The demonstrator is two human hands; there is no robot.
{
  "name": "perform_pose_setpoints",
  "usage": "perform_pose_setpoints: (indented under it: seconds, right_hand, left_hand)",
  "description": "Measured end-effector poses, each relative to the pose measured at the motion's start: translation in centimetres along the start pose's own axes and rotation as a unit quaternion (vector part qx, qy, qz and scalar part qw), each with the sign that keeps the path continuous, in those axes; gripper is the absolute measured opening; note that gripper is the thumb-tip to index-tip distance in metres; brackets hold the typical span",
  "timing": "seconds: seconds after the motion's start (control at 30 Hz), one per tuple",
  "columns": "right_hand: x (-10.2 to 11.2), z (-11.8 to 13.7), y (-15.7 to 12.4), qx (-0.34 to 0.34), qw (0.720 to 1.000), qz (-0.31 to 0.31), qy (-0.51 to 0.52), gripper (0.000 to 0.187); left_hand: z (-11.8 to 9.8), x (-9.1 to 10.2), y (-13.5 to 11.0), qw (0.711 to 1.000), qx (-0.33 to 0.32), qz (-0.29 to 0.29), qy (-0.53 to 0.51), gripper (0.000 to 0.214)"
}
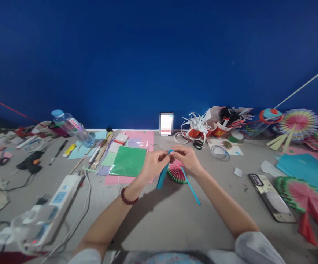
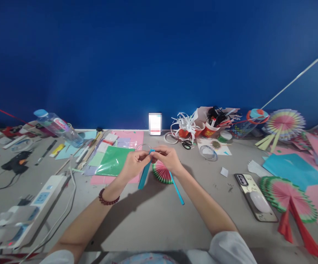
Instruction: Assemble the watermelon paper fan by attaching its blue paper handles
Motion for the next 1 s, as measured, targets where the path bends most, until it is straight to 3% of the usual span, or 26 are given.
perform_pose_setpoints:
  seconds: [0.13, 0.4, 0.67, 0.83, 1.0]
  right_hand:
    - [-0.3, -0.1, -0.2, 0.015, 0.999, -0.031, 0.008, 0.027]
    - [0.5, -0.4, 0.2, 0.014, 0.995, -0.091, -0.033, 0.032]
    - [0.3, 0.1, 0.1, -0.02, 0.992, -0.125, -0.003, 0.032]
    - [0.5, 0.1, 0.0, -0.073, 0.992, -0.093, 0.034, 0.031]
    - [0.2, 0.2, -0.1, -0.131, 0.984, 0.036, 0.115, 0.033]
  left_hand:
    - [0.3, -0.1, 0.2, 0.999, 0.023, 0.019, -0.02, 0.025]
    - [1.1, -0.4, 0.8, 0.981, 0.136, 0.098, -0.095, 0.034]
    - [1.4, -0.9, 1.1, 0.969, 0.183, 0.095, -0.138, 0.039]
    - [1.5, -0.9, 1.1, 0.965, 0.189, 0.089, -0.156, 0.041]
    - [1.6, -0.4, 1.2, 0.972, 0.167, 0.077, -0.147, 0.038]
Point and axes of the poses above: each hand's wrist, its own y-axis towards the middle knuckle, its own x-axis out of the back of the hand, z = x × y, the point moved 1 cm from there along y, towards the middle knuckle, and after that the axes turned 15 degrees about x, right-handed, at the moved point
